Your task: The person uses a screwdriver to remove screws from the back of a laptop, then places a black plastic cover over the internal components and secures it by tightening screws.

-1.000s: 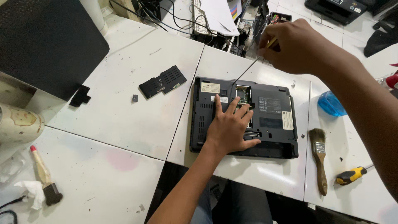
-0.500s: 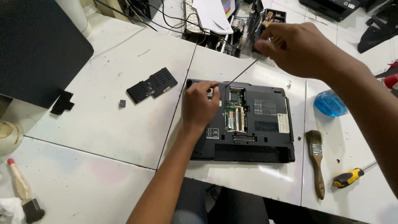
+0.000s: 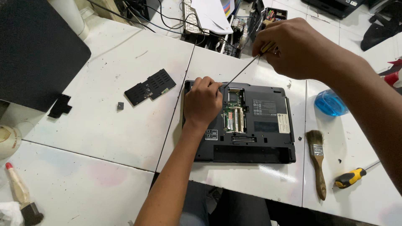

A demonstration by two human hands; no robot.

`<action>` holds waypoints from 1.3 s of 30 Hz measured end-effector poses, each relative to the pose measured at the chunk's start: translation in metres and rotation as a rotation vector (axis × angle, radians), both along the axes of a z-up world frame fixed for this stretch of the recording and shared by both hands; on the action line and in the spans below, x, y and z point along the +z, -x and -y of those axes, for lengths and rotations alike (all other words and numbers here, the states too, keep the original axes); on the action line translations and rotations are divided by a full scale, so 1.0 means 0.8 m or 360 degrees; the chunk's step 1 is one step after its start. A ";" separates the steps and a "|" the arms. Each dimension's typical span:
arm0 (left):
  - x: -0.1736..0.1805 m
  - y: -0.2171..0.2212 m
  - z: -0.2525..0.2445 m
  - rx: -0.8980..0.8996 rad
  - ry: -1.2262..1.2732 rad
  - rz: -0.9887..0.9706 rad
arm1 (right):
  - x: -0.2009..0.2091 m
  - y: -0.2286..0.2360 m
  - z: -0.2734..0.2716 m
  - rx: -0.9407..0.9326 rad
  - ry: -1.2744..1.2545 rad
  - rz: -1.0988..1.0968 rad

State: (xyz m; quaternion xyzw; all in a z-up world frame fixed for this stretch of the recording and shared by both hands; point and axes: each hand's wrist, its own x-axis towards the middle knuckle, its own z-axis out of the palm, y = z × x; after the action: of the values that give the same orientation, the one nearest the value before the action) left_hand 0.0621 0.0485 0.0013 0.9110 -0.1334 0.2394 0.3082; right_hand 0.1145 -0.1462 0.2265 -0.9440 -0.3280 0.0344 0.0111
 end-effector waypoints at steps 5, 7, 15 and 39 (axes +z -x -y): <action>0.000 0.001 0.000 -0.0018 -0.0034 0.0046 | -0.001 -0.003 0.008 0.0103 -0.0076 0.0084; 0.001 0.002 -0.001 -0.0026 -0.0044 0.0046 | 0.002 -0.001 0.010 0.0108 -0.0095 0.0095; 0.001 0.000 0.000 -0.0027 0.0023 0.0041 | 0.013 -0.001 0.026 0.0130 -0.0121 0.0163; 0.052 0.089 0.076 -0.0411 -0.0782 -0.0096 | -0.019 0.054 0.126 -0.0215 -0.0200 0.0246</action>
State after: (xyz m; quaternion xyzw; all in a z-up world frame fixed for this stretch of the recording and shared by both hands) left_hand -0.0090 -0.0126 0.0432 0.9406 -0.2932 0.1313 0.1098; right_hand 0.0714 -0.2469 0.2113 -0.9612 -0.2649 -0.0599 0.0474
